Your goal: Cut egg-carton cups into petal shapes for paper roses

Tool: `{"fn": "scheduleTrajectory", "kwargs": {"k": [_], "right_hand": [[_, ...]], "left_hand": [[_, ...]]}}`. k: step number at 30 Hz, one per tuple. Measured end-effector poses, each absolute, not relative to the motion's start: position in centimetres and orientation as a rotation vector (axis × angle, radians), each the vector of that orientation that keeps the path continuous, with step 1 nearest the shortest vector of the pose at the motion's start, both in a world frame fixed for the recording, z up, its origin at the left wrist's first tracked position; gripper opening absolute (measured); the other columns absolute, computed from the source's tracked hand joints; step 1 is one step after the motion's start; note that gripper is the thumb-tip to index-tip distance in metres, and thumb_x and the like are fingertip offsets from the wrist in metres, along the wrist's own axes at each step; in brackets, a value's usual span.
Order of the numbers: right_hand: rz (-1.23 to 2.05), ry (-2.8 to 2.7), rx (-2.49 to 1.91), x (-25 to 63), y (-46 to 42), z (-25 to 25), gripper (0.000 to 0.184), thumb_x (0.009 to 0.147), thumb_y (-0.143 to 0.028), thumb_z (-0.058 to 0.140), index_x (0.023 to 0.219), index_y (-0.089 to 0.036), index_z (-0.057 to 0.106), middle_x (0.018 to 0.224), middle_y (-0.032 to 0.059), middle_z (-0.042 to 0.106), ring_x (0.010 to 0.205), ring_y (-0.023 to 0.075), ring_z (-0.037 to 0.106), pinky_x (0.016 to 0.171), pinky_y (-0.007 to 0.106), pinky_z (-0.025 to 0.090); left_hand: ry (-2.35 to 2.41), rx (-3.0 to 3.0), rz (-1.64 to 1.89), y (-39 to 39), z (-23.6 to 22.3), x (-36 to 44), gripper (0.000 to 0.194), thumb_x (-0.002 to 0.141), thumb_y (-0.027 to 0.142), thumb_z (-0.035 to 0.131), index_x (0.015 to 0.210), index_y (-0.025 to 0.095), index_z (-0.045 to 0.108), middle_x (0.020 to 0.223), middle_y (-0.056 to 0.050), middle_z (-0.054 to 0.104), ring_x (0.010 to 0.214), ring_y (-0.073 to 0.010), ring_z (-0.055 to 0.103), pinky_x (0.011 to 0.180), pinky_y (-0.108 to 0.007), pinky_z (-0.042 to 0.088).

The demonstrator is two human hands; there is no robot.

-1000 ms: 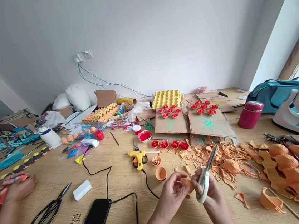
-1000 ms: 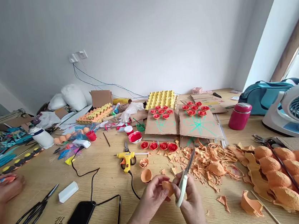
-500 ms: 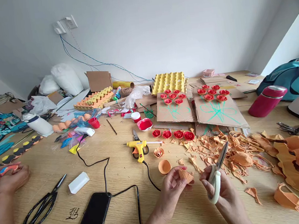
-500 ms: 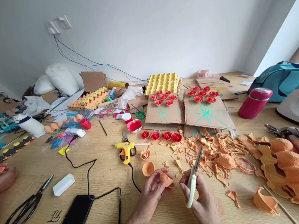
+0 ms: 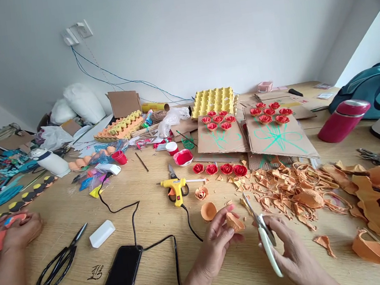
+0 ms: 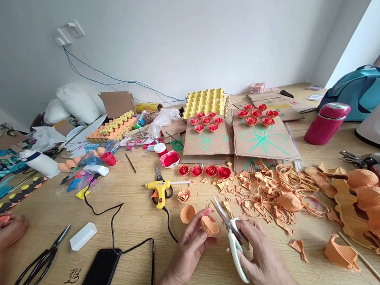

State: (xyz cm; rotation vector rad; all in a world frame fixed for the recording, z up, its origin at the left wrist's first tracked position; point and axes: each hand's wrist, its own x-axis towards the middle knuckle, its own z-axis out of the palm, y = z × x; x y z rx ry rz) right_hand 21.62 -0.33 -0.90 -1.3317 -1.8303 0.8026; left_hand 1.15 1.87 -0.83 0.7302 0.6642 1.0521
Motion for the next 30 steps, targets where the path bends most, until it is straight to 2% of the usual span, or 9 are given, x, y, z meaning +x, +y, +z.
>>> {"fn": "scheduleTrajectory", "kwargs": {"k": [4,9,14,18,21,25,30], "right_hand": [[0.724,-2.004,-1.331,22.1,0.1,-0.5,0.01,0.088,-0.03,0.059,0.081,-0.024,0.054,0.085,0.0043,0.061,0.082,0.0229,0.054,0.075,0.035,0.047],[0.66,-2.156,-1.326,22.2,0.3,0.2,0.011,0.086,-0.026,0.061,0.08,-0.025,0.052,0.082,0.0032,0.061,0.081,0.0235,0.054,0.077,0.038,0.046],[0.555,-2.221,-1.24,21.7,0.4,0.8,0.014,0.082,-0.022,0.063,0.078,-0.025,0.051,0.076,0.0008,0.059,0.073,0.0212,0.053,0.078,0.04,0.045],[0.466,-2.237,-1.204,21.4,0.3,0.7,0.014,0.078,-0.02,0.065,0.079,-0.026,0.053,0.075,-0.0008,0.059,0.068,0.0191,0.052,0.08,0.04,0.044],[0.449,-2.223,-1.186,21.4,0.3,0.6,0.015,0.077,-0.02,0.066,0.083,-0.026,0.054,0.077,-0.0012,0.06,0.068,0.0188,0.053,0.083,0.04,0.044],[0.457,-2.185,-1.211,21.7,0.3,0.4,0.012,0.082,-0.022,0.063,0.083,-0.025,0.052,0.08,0.0009,0.06,0.075,0.0212,0.055,0.082,0.041,0.044],[0.493,-2.147,-1.329,22.0,0.4,-0.1,0.011,0.091,-0.027,0.055,0.081,-0.025,0.051,0.081,0.0035,0.061,0.08,0.023,0.056,0.078,0.039,0.046]], "left_hand": [[0.696,0.834,1.123,1.7,-0.9,1.3,0.048,0.084,0.031,0.073,0.129,0.026,0.059,0.121,-0.008,0.058,0.103,-0.0232,0.058,0.086,-0.039,0.055],[0.771,0.885,1.197,1.8,-1.0,1.2,0.038,0.083,0.033,0.073,0.119,0.025,0.065,0.118,-0.007,0.061,0.102,-0.0223,0.059,0.08,-0.031,0.053],[0.774,0.784,1.196,1.9,-0.9,1.2,0.047,0.081,0.036,0.075,0.125,0.024,0.064,0.118,-0.008,0.066,0.097,-0.0204,0.061,0.085,-0.032,0.049],[0.669,0.62,1.165,2.0,-0.4,1.3,0.049,0.08,0.033,0.075,0.127,0.023,0.064,0.118,-0.009,0.068,0.099,-0.0227,0.064,0.091,-0.035,0.047],[0.62,0.53,1.158,2.2,-0.4,1.3,0.049,0.081,0.032,0.072,0.128,0.021,0.063,0.114,-0.011,0.069,0.09,-0.0197,0.064,0.081,-0.032,0.049],[0.585,0.428,1.145,2.5,-0.9,1.1,0.044,0.083,0.035,0.069,0.123,0.018,0.066,0.115,-0.011,0.067,0.084,-0.0169,0.061,0.067,-0.025,0.045],[0.578,0.428,1.089,2.4,-0.8,1.1,0.048,0.085,0.036,0.067,0.127,0.016,0.062,0.108,-0.011,0.065,0.08,-0.0156,0.059,0.063,-0.025,0.042]]}}
